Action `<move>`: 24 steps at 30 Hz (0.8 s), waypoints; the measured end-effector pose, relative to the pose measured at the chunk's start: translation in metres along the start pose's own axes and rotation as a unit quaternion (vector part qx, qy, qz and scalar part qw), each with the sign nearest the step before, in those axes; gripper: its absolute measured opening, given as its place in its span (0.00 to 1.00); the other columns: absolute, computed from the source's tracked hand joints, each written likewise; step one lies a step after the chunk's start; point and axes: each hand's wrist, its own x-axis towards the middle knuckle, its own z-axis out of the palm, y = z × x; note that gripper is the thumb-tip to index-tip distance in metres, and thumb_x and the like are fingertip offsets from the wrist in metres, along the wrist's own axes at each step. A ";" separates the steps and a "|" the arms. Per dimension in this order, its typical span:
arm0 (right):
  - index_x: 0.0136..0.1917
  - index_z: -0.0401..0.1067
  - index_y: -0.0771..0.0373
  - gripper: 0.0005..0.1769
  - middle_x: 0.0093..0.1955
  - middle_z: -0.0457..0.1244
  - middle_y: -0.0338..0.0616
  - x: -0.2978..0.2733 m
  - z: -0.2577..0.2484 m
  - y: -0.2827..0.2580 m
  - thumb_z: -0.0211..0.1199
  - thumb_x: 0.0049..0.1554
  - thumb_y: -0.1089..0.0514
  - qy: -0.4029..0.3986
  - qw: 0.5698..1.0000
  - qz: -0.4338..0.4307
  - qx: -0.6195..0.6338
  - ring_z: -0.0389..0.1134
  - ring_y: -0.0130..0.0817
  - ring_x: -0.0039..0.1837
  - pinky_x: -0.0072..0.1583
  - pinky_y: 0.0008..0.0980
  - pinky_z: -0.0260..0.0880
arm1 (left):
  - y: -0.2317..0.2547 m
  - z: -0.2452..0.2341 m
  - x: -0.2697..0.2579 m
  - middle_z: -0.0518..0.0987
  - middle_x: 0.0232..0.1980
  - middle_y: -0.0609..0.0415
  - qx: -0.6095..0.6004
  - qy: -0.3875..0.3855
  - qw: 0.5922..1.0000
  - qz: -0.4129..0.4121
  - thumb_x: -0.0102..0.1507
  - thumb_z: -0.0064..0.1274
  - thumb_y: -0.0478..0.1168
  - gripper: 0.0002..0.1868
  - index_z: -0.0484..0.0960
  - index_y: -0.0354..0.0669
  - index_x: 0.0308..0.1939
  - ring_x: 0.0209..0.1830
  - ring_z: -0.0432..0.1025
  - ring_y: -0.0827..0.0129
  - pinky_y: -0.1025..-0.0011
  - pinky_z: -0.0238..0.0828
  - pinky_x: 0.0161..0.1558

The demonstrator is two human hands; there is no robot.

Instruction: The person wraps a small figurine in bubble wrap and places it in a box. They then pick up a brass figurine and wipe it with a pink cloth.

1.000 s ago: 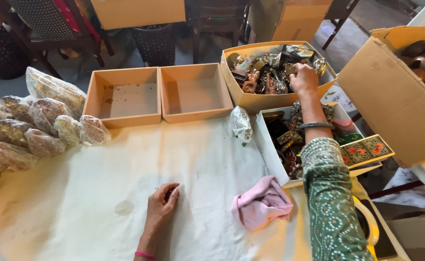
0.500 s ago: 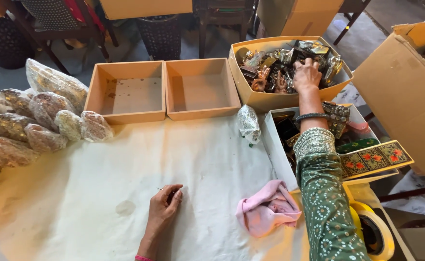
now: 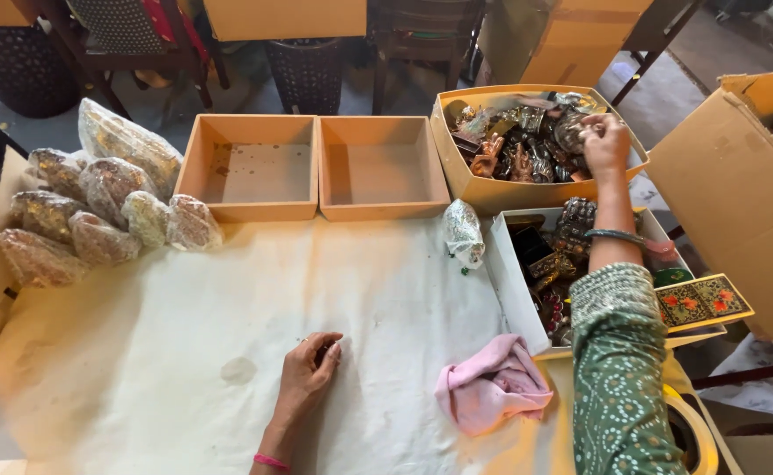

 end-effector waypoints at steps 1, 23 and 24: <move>0.52 0.78 0.60 0.08 0.44 0.68 0.37 -0.003 -0.012 -0.015 0.61 0.61 0.68 0.013 0.997 0.021 0.072 0.69 0.25 0.44 0.44 0.26 0.70 | 0.001 0.000 0.000 0.84 0.33 0.53 0.000 0.001 1.000 0.006 0.65 0.53 0.38 0.12 0.85 0.38 0.48 0.31 0.78 0.73 0.73 0.76 0.36; 0.53 0.77 0.61 0.10 0.39 0.66 0.35 -0.239 -0.008 -0.320 0.58 0.60 0.62 -0.471 0.851 -0.021 0.232 0.61 0.19 0.35 0.35 0.22 0.61 | -0.005 -0.001 0.003 0.82 0.41 0.51 0.021 0.185 0.966 0.177 0.66 0.56 0.41 0.10 0.84 0.42 0.48 0.38 0.77 0.65 0.68 0.76 0.37; 0.53 0.77 0.61 0.09 0.38 0.66 0.34 -0.255 0.007 -0.326 0.59 0.61 0.60 -0.483 0.843 -0.021 0.236 0.60 0.19 0.34 0.34 0.23 0.60 | -0.003 -0.005 0.002 0.82 0.42 0.52 -0.007 0.198 0.969 0.151 0.67 0.55 0.43 0.12 0.85 0.43 0.50 0.38 0.76 0.65 0.68 0.75 0.37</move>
